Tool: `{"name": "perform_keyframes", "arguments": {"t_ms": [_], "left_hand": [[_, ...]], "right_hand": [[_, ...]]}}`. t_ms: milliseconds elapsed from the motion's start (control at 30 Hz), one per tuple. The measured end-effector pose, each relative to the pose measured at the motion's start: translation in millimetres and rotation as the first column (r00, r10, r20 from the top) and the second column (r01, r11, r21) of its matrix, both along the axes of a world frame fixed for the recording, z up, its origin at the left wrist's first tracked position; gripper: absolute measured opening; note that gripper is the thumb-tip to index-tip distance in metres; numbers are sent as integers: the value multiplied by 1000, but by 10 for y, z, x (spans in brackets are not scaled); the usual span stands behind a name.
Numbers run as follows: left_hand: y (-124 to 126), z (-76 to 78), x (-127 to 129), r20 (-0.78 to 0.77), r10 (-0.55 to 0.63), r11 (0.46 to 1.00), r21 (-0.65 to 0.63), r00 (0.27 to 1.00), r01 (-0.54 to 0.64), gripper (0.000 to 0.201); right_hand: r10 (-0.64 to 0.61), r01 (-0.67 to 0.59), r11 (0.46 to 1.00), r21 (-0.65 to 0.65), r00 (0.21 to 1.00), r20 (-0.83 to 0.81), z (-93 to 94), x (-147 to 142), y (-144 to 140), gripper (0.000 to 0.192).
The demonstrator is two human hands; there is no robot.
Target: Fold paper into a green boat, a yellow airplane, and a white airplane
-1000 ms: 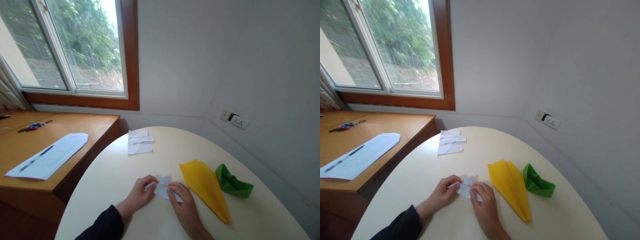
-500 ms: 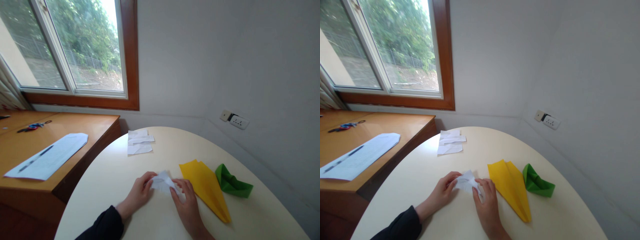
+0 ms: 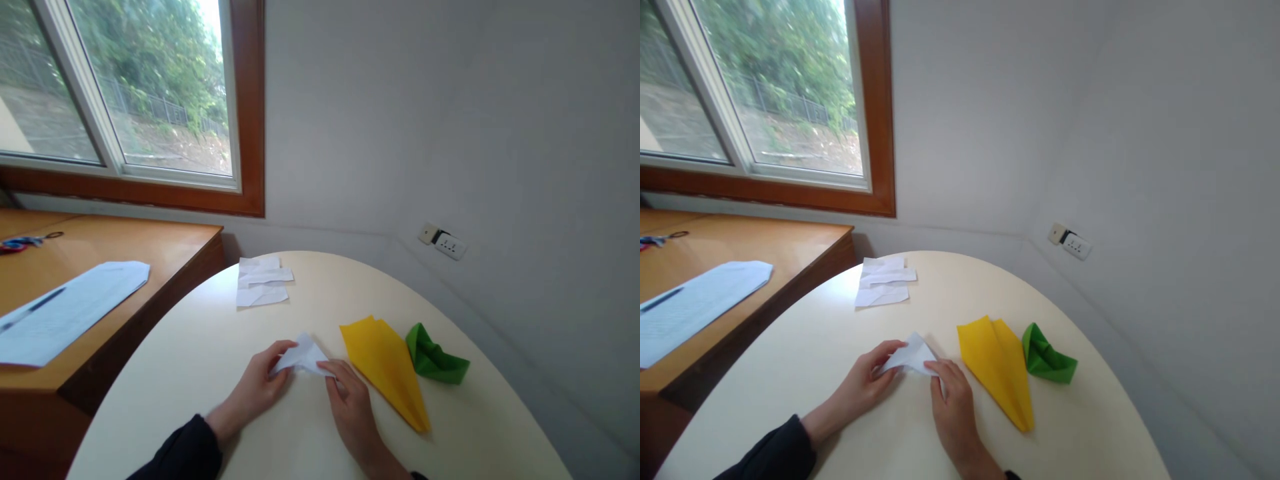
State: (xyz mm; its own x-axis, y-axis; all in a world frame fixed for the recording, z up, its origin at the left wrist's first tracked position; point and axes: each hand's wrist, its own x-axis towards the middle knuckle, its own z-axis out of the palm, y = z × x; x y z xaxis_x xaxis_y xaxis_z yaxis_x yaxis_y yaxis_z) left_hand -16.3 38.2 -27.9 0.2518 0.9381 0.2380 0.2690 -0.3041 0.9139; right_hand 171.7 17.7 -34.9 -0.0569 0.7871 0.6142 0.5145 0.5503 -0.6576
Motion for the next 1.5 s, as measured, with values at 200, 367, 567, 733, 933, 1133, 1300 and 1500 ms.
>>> {"name": "perform_keyframes", "arguments": {"t_ms": [200,367,567,733,933,1133,1300,1500], "left_hand": [[-20,43,1,-101,-11,987,158,995,27,34],[-37,71,28,-179,50,982,186,983,-16,19],[-75,57,83,-154,94,977,202,984,-61,13],[-132,30,164,-45,90,994,66,995,-87,11],[-160,-10,243,157,56,991,-133,986,-35,11],[-133,-80,265,341,10,971,-230,940,73,22],[-151,-81,291,506,-31,933,-294,862,207,35],[-148,-69,307,538,21,906,-366,843,211,48]], "right_hand": [[-6,5,1000,28,999,46,-74,4,16,21],[-2,-2,998,63,999,51,-52,-10,0,14],[-12,3,991,135,998,64,36,-23,-36,8],[-27,4,970,241,995,91,60,-23,-39,7],[31,-67,952,298,992,125,40,-31,-47,13],[105,-140,950,279,985,135,53,-55,-85,18],[168,-207,944,258,971,168,63,-53,-104,31],[183,-246,928,280,955,232,59,-45,-92,46]]}}
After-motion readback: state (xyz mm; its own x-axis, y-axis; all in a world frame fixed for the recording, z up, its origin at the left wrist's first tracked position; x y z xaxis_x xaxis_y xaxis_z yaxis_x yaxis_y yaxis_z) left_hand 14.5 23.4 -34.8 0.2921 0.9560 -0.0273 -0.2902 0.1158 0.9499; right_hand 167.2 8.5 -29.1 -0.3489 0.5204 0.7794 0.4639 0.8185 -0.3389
